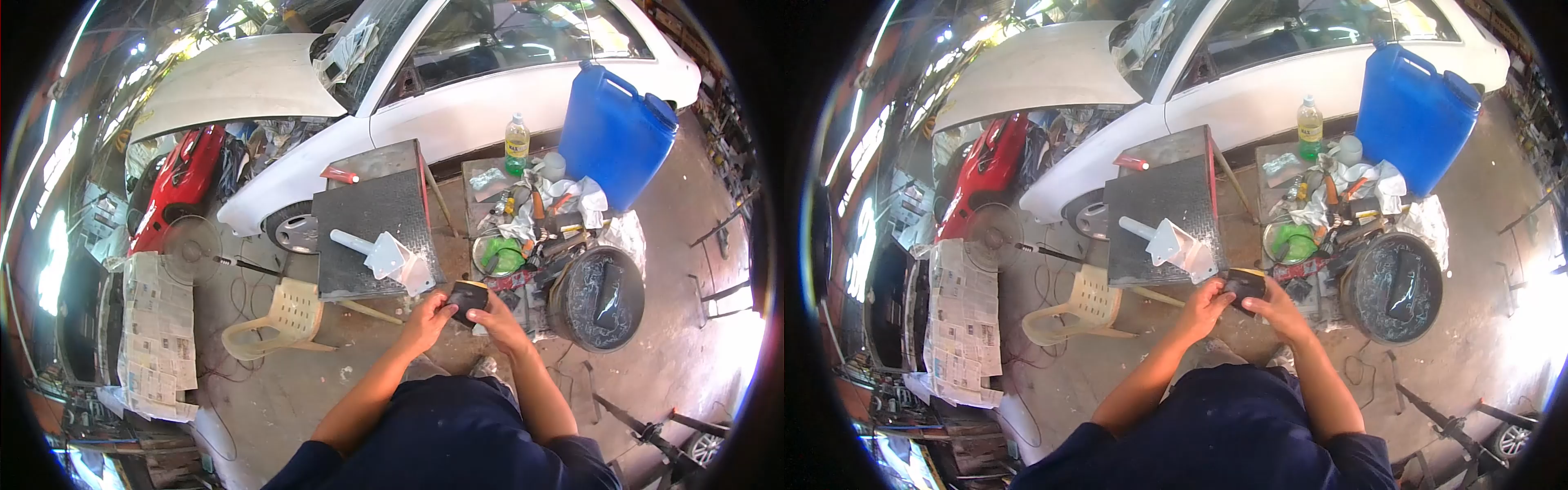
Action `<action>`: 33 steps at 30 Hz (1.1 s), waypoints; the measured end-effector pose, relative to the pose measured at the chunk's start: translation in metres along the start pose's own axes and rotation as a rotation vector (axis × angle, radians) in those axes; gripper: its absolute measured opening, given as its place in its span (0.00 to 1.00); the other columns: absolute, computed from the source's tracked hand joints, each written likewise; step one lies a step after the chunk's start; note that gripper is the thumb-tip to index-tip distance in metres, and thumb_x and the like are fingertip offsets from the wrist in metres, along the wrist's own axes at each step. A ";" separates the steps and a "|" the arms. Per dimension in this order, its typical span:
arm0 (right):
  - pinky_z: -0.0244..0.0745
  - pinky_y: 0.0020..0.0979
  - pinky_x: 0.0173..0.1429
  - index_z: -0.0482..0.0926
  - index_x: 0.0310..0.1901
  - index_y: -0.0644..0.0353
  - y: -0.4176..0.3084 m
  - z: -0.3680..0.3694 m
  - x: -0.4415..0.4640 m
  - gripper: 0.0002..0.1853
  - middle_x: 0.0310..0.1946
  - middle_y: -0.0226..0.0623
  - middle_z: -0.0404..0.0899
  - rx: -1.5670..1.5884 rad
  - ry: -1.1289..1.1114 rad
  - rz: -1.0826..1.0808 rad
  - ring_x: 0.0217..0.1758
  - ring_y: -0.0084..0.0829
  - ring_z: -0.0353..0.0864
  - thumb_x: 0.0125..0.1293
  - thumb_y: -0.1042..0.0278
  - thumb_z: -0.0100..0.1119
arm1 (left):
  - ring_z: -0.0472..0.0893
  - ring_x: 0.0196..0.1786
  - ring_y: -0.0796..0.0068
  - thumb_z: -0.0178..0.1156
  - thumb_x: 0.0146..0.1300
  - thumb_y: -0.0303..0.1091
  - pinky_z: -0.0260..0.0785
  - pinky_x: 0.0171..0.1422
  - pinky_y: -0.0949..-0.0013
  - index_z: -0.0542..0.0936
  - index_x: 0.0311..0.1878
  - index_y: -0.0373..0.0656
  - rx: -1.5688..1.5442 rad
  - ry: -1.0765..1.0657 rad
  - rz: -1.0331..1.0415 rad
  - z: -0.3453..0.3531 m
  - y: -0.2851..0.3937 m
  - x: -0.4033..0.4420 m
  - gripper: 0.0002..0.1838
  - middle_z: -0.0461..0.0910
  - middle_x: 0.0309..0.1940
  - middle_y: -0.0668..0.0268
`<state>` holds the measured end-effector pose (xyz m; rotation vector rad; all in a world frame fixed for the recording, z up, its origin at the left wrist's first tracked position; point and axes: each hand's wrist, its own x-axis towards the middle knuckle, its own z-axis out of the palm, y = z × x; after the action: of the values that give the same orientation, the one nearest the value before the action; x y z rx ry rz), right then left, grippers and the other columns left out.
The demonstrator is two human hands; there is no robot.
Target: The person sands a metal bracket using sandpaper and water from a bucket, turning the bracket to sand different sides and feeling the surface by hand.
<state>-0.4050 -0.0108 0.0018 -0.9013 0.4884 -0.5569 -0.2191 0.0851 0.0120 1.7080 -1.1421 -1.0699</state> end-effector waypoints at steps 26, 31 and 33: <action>0.81 0.31 0.45 0.80 0.54 0.62 0.133 0.129 0.041 0.09 0.38 0.35 0.87 -0.178 1.005 -0.142 0.38 0.27 0.87 0.79 0.68 0.57 | 0.87 0.46 0.64 0.64 0.75 0.34 0.80 0.52 0.61 0.81 0.63 0.42 0.138 -0.120 0.383 -0.229 -0.039 -0.008 0.17 0.88 0.48 0.59; 0.76 0.33 0.34 0.80 0.49 0.64 0.096 0.177 0.056 0.19 0.30 0.37 0.84 -0.644 1.238 -0.026 0.30 0.27 0.83 0.72 0.54 0.67 | 0.85 0.46 0.51 0.62 0.75 0.35 0.78 0.51 0.53 0.82 0.50 0.42 0.247 0.145 0.736 -0.239 -0.026 0.114 0.08 0.86 0.44 0.55; 0.80 0.47 0.52 0.77 0.55 0.65 0.070 0.200 0.075 0.29 0.42 0.53 0.88 -0.802 1.256 0.278 0.47 0.51 0.90 0.68 0.45 0.68 | 0.86 0.47 0.48 0.57 0.78 0.40 0.77 0.52 0.49 0.82 0.50 0.42 0.278 0.056 0.690 -0.218 -0.040 0.149 0.12 0.87 0.43 0.53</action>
<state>-0.2094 0.0942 0.0378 -1.1216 2.0483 -0.6316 0.0301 -0.0107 0.0138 1.3500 -1.7280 -0.4453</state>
